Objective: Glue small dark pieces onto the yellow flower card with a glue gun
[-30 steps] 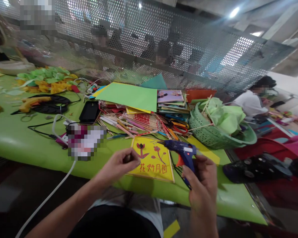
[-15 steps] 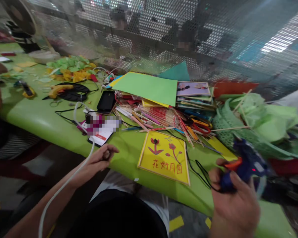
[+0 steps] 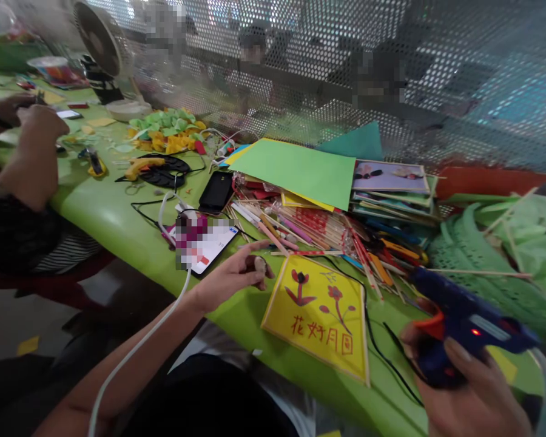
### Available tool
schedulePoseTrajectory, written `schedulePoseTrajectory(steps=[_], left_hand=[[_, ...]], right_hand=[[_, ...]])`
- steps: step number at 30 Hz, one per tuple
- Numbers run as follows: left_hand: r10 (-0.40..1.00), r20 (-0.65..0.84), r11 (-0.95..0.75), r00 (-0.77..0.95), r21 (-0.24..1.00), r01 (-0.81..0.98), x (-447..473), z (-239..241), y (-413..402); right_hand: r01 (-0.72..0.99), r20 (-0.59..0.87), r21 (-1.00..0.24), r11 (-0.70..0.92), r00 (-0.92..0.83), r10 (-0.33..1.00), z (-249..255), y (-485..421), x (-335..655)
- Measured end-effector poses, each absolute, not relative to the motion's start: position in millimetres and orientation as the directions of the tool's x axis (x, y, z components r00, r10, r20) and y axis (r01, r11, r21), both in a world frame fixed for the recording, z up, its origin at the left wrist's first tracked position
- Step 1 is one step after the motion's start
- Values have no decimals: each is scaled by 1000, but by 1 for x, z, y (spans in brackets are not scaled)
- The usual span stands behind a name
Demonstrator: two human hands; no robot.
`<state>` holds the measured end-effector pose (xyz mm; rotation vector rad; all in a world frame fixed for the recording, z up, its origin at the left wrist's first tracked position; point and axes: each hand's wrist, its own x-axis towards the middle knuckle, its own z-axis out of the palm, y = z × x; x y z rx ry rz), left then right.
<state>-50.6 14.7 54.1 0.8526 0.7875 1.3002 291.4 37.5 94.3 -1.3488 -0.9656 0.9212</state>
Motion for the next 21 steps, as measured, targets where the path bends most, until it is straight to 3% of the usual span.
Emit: schedulePoseTrajectory(steps=[4,11,21], left_hand=[[997,26,10,73,891,-454,-35,57,38],[993,-21,71,114,888,-454,-23,52,49],[973,-128,207,192,853,-480,-27,48,47]], right_hand=[[-106,-73,-993,-48,242,968,104,55,280],[-16,-209,-978,-209,-20,978,92,68,263],[-51,-328,-939,-340,-166,930,85,58,249]])
